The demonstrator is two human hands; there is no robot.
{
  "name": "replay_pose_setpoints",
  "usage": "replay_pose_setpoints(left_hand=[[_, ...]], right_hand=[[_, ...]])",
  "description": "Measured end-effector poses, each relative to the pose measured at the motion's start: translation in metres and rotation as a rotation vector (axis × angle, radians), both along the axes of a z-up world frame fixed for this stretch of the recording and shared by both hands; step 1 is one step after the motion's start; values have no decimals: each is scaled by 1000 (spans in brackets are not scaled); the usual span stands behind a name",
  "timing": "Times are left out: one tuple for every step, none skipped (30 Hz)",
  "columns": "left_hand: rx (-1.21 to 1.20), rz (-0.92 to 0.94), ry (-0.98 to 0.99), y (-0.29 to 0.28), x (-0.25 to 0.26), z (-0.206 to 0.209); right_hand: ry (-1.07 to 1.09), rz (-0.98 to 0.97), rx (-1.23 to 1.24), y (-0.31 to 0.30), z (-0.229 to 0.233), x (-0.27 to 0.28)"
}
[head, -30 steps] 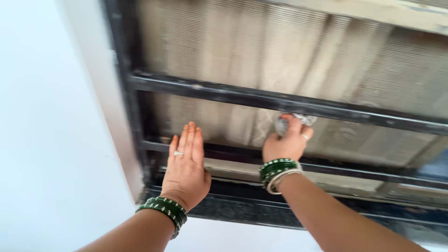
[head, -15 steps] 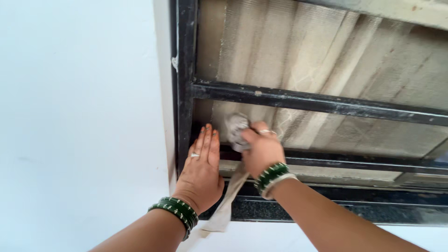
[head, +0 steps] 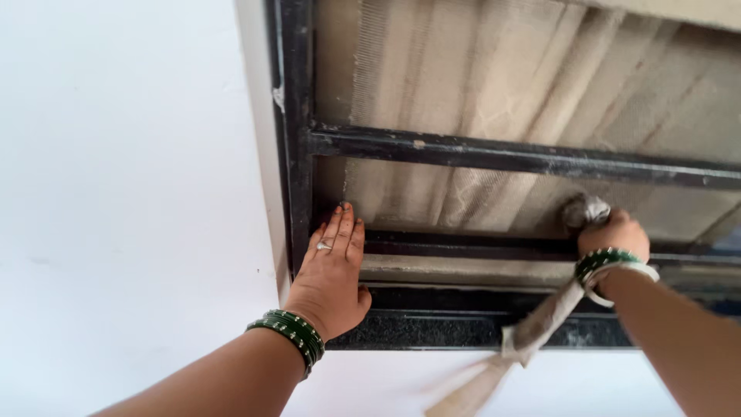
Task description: The person prepares a cleaning solution in a bucket using a mug and a cloth, then wipes the glass panes and the metal grill of a window with the wet cloth.
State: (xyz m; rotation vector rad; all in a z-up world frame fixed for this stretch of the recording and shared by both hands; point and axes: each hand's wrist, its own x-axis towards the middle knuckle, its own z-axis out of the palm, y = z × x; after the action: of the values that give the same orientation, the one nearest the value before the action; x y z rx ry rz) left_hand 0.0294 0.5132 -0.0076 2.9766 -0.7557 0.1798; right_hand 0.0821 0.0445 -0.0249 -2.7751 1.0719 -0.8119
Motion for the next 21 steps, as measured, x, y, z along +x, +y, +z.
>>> replay_pose_setpoints(left_hand=[[-1,11,13,-1,-2,2],[-2,22,27,-2,-3,4],[5,22,42,-4,-3,5],[2,16,36,-4,-3,6],[-8,16,34,-4,-3,6],[-17,17,31,-4,-4,6],[-25,16,29,-4,-4,5],[-33,16,27,-4,-4,4],[-43,15,24,-4,-3,3],[-52,15,23,-4,-3,3],[-63,16,21,-4,-3,3],[-73,16,20,-4,-3,3],[-67,13,24,-3,-3,3],[-61,10,27,-3,-3,4],[-53,10,29,-1,-3,5],[-42,18,29,0,-4,6],[-28,20,29,1,-5,7],[-15,22,28,1,-5,8],[-2,40,30,0,-5,8],[11,57,31,-2,-5,9],[32,67,33,-3,-5,9]], right_hand=[[0,-5,20,6,1,-2],[3,-9,45,17,7,-1],[8,-22,79,36,6,-3],[12,-37,113,60,4,-3],[-2,-20,136,82,6,-4],[-16,-4,159,102,10,-6],[-32,33,166,123,13,-8],[-48,70,173,142,16,-9],[-14,95,171,161,19,-10],[20,119,169,181,22,-11],[54,199,180,201,23,-11],[88,279,189,222,23,-12],[85,395,199,244,23,-13],[83,510,209,263,22,-15],[141,547,180,281,24,-13],[199,582,151,293,27,-11],[115,681,57,299,28,-13],[29,777,-38,304,27,-16],[-61,859,-127,304,25,-18],[-17,888,-114,299,26,-17],[24,909,-93,289,27,-17]])
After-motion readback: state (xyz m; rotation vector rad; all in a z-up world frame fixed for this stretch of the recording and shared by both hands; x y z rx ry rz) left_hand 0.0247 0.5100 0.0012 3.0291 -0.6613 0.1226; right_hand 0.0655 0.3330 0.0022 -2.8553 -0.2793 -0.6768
